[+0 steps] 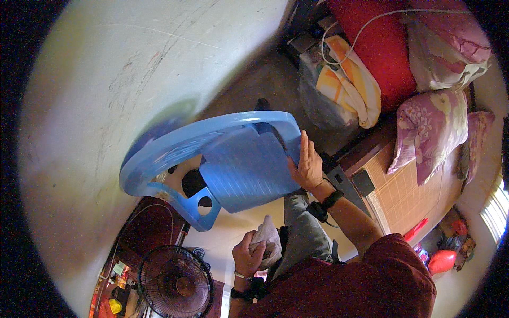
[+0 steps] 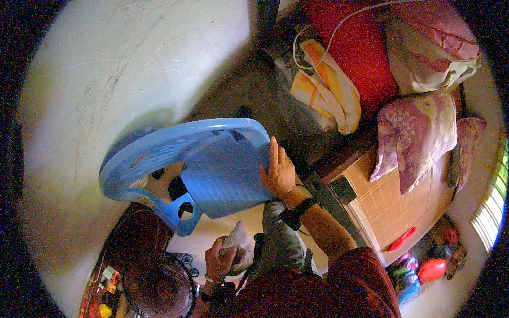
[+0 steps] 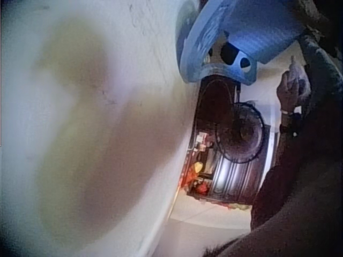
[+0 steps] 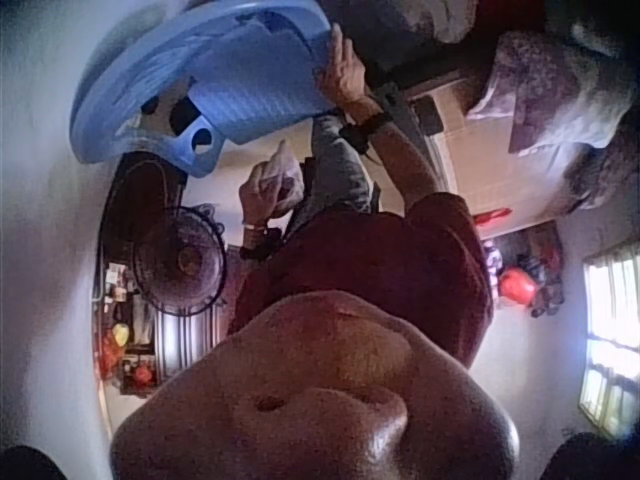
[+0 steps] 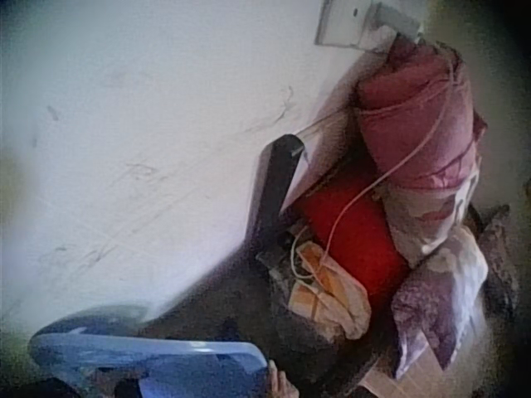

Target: The person wipes a wooden table, a smartphone, a wooden cabinet, and the grill of a standing fan with a cloth.

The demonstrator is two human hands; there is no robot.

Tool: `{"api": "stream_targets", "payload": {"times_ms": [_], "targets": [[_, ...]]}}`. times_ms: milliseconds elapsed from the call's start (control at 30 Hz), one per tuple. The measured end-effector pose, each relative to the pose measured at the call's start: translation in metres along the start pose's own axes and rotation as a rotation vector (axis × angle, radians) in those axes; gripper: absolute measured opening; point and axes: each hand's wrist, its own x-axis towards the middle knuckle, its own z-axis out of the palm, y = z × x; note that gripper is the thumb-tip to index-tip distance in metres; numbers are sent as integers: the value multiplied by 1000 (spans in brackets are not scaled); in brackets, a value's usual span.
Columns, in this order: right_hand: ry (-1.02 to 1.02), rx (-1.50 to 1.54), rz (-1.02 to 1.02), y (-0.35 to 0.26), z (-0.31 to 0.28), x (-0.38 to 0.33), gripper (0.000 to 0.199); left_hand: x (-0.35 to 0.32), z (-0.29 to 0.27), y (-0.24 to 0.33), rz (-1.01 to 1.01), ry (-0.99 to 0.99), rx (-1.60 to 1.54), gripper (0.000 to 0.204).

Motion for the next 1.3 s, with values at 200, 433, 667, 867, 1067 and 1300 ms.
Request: {"api": "stream_targets", "payload": {"times_ms": [200, 433, 667, 867, 1067, 1300], "targets": [[-34, -23, 47, -1, -1, -1, 93, 4, -6, 2, 26, 31, 47, 34], [-8, -22, -8, 7, -1, 7, 92, 8, 3, -3, 17, 55, -32, 35], [26, -48, 3, 15, 3, 3, 94, 2, 8, -10, 51, 79, -43, 33], [10, -56, 13, 33, 1, 1, 93, -13, 31, -20, 81, 170, -55, 33], [171, -308, -186, 108, -13, 12, 93, -28, 103, -32, 53, 271, -102, 39], [22, -603, -245, 166, -54, 55, 100, -60, 171, -51, -51, 315, -234, 43]]}}
